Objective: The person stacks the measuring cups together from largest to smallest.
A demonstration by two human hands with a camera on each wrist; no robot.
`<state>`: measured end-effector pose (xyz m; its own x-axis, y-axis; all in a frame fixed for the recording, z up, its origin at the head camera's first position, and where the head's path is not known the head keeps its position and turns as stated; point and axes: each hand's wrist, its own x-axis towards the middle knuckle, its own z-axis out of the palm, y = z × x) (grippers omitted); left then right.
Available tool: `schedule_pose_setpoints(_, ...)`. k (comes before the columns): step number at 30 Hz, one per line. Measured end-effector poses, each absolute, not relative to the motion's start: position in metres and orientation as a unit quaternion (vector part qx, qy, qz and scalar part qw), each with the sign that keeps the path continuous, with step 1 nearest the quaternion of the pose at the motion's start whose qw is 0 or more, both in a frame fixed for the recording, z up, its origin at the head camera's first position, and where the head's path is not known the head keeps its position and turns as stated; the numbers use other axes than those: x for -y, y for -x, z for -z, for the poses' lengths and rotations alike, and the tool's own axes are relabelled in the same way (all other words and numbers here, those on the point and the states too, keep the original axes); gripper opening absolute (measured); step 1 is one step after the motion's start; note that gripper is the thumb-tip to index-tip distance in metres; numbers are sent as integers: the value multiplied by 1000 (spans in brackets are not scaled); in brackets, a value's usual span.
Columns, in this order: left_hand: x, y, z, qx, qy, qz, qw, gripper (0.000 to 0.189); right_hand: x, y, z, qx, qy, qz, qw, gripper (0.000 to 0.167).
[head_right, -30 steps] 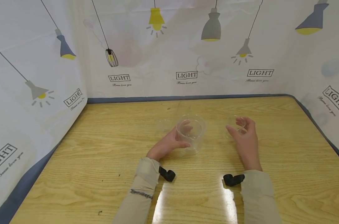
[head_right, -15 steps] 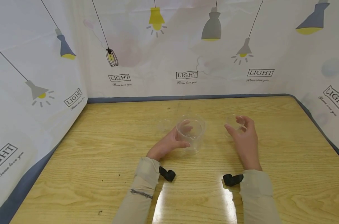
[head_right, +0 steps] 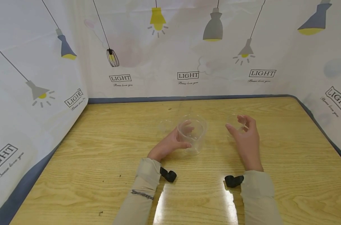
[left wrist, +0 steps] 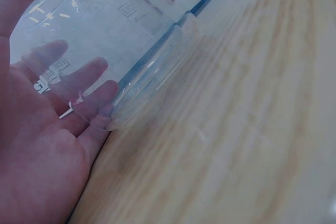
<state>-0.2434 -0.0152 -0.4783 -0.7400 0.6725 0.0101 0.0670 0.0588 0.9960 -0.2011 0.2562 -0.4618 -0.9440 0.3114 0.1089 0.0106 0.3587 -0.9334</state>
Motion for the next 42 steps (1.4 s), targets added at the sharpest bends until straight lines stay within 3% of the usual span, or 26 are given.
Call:
schedule_pose_setpoints(6, 14, 246, 484, -690, -269, -630, 233, 83, -254, 198, 457, 814, 104, -556, 132, 63)
schedule_pose_setpoints(18, 17, 235, 460, -698, -274, -617, 239, 79, -252, 196, 446, 822, 107, -547, 119, 67)
schedule_pose_setpoints(25, 14, 241, 474, -692, -272, -627, 232, 80, -250, 197, 440, 803, 136, -566, 125, 61)
schedule_pose_setpoints(32, 13, 246, 487, -699, -270, -624, 223, 80, -250, 196, 437, 801, 138, -569, 126, 68)
schedule_pose_setpoints(42, 16, 237, 464, -692, -275, -623, 240, 80, -245, 197, 432, 796, 156, -571, 127, 68)
